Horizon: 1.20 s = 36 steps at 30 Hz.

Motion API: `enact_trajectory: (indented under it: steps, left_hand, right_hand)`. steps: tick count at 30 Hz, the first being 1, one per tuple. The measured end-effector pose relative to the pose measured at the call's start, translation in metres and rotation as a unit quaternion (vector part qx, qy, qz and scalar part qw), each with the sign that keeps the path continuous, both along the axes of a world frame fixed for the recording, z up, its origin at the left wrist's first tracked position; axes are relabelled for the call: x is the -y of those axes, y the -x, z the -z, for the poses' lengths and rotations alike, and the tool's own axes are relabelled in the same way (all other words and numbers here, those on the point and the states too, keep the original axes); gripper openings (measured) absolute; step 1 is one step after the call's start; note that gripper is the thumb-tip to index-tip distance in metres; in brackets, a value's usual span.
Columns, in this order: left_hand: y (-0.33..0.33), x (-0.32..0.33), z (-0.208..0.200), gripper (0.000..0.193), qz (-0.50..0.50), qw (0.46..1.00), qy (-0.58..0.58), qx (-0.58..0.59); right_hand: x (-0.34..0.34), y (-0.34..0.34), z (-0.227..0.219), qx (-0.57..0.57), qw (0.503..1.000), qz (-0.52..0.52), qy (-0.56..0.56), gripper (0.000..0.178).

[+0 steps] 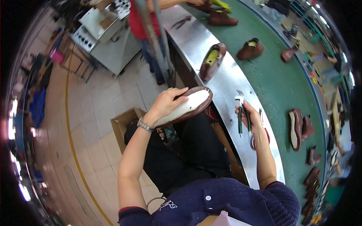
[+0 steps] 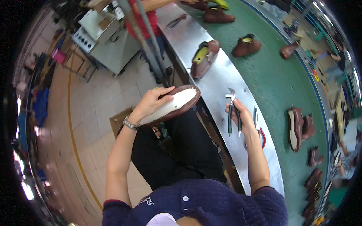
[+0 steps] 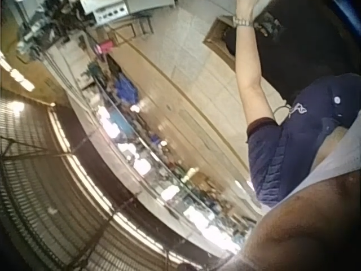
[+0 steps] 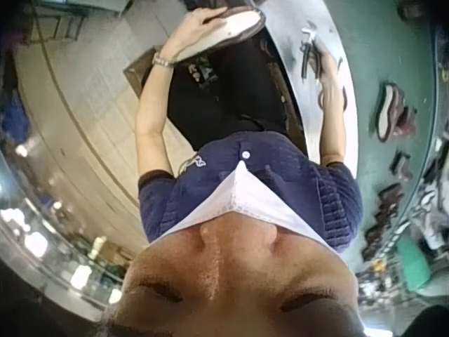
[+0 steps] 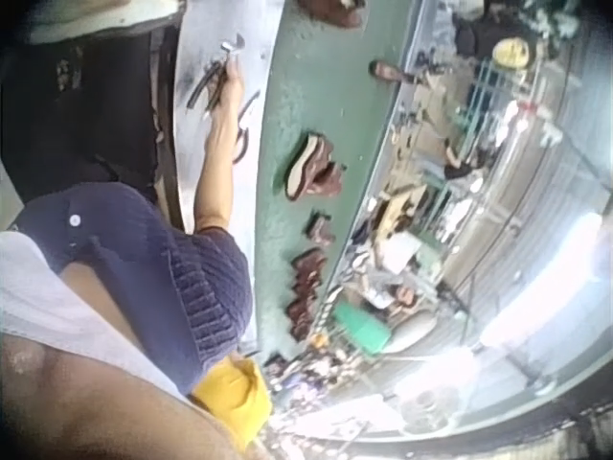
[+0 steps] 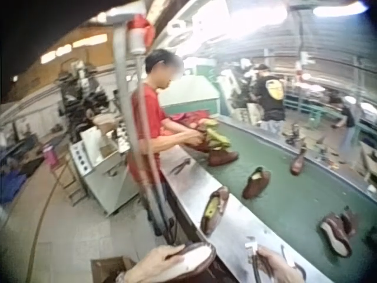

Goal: Assembling and trimming shoe components on a last using pliers and scissors at a factory workstation.

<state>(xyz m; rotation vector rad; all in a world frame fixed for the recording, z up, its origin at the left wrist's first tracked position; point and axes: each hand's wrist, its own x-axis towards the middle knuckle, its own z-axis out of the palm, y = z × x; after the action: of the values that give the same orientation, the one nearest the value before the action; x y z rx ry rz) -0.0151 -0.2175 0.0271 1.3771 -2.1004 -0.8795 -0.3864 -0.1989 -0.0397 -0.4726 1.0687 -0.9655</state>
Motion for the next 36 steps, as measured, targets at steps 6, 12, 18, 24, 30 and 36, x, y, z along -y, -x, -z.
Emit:
enact_trajectory:
  steps: [6,12,18,24,30,36]
  left_hand:
    - [0.015,-0.009,0.016,0.031,-0.091,0.978,0.111,0.15]
    - [0.008,0.001,0.015,0.04,-0.189,0.967,0.118,0.119]
    - [0.016,-0.068,0.007,0.084,-0.102,0.979,0.121,0.127]
    - [0.035,-0.085,0.015,0.076,-0.197,0.965,0.155,0.072]
    - [0.027,-0.091,0.03,0.073,-0.15,0.948,0.249,0.128]
    - [0.025,-0.087,0.044,0.072,-0.134,0.911,0.326,0.215]
  right_hand:
    - [-0.024,-0.035,-0.075,-0.219,0.937,-0.272,0.013,0.057]
    - [0.01,-0.083,-0.119,-0.19,0.857,-0.46,0.131,0.056]
    - [0.05,-0.144,-0.133,-0.253,0.733,-0.621,0.111,0.063]
    - [0.019,-0.146,-0.128,-0.382,0.679,-0.566,0.27,0.052]
    - [0.014,-0.147,-0.135,-0.431,0.649,-0.547,0.305,0.052]
    - [0.03,-0.164,-0.162,-0.496,0.613,-0.43,0.44,0.056]
